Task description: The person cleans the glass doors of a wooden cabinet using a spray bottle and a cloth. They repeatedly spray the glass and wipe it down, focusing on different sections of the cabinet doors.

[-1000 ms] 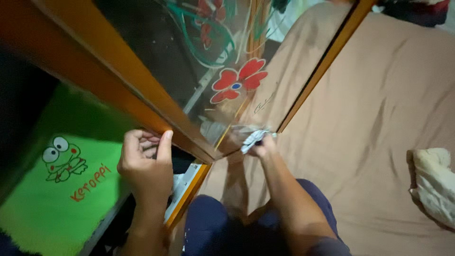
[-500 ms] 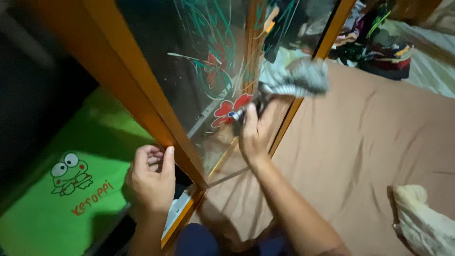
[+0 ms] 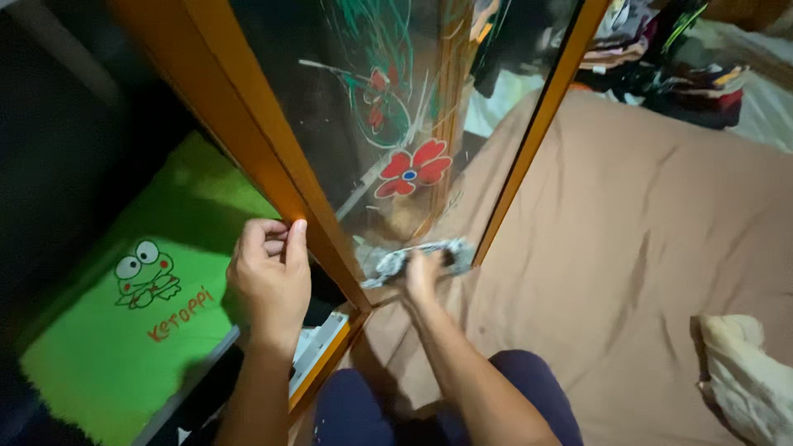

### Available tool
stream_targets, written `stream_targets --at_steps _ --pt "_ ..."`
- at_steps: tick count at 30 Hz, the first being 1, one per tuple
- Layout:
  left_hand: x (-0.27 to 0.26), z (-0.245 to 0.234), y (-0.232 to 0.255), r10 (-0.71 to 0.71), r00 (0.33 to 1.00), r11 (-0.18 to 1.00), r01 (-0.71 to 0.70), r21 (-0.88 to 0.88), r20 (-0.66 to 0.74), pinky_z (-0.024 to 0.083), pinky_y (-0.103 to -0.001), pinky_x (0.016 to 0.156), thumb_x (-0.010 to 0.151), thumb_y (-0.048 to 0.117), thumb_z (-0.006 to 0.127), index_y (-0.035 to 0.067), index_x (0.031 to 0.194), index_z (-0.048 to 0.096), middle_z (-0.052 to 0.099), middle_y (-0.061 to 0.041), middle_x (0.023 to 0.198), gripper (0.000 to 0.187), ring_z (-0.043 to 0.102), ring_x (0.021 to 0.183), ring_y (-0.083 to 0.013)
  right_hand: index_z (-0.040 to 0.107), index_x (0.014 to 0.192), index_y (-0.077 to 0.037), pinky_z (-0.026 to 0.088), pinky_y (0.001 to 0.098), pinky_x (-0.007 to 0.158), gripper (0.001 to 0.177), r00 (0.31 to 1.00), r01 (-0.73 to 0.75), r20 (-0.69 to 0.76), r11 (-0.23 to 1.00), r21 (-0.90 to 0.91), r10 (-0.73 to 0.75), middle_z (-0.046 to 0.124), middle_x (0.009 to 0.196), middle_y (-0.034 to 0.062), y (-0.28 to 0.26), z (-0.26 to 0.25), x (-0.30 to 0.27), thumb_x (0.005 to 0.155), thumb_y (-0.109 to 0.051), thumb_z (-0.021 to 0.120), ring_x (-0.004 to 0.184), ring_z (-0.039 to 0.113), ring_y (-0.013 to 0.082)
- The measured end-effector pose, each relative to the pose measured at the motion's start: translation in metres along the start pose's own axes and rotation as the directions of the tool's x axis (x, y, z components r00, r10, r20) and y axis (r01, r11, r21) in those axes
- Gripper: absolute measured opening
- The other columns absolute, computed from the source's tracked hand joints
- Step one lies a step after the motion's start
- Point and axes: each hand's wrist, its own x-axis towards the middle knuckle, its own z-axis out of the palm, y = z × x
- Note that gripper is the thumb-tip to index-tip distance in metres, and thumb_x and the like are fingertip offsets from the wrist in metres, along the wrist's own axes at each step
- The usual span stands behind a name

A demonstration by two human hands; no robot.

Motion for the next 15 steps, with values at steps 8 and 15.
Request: stream_targets --at_steps 8,15 --pt "-0.002 0.01 -0.009 0.02 0.999 1.0 -0.02 0.007 -0.037 0.055 -0.037 0.068 0.095 0.021 0.08 0.004 0.095 0.065 0.074 -0.008 0.087 0.022 0.073 0.074 -0.0212 0.057 0.084 0.002 0.058 0.0514 0.071 0.023 0.582 -0.813 0.561 0.44 0.381 0.589 0.06 0.072 0.0182 0.1 0.046 -0.048 0.091 -0.009 0.039 0.07 0.062 0.0347" --pt "0.001 0.016 -0.017 0.046 0.998 0.994 -0.049 -0.098 -0.032 0.055 -0.029 0.065 0.096 0.013 0.08 0.0 0.097 0.063 0.071 -0.009 0.085 0.021 0.07 0.07 -0.0152 0.058 0.08 0.003 0.057 0.0588 0.076 0.024 0.483 -0.875 0.635 0.308 0.373 0.603 0.061 0.071 0.0208 0.179 0.024 -0.017 0.093 -0.008 0.04 0.07 0.063 0.0378"
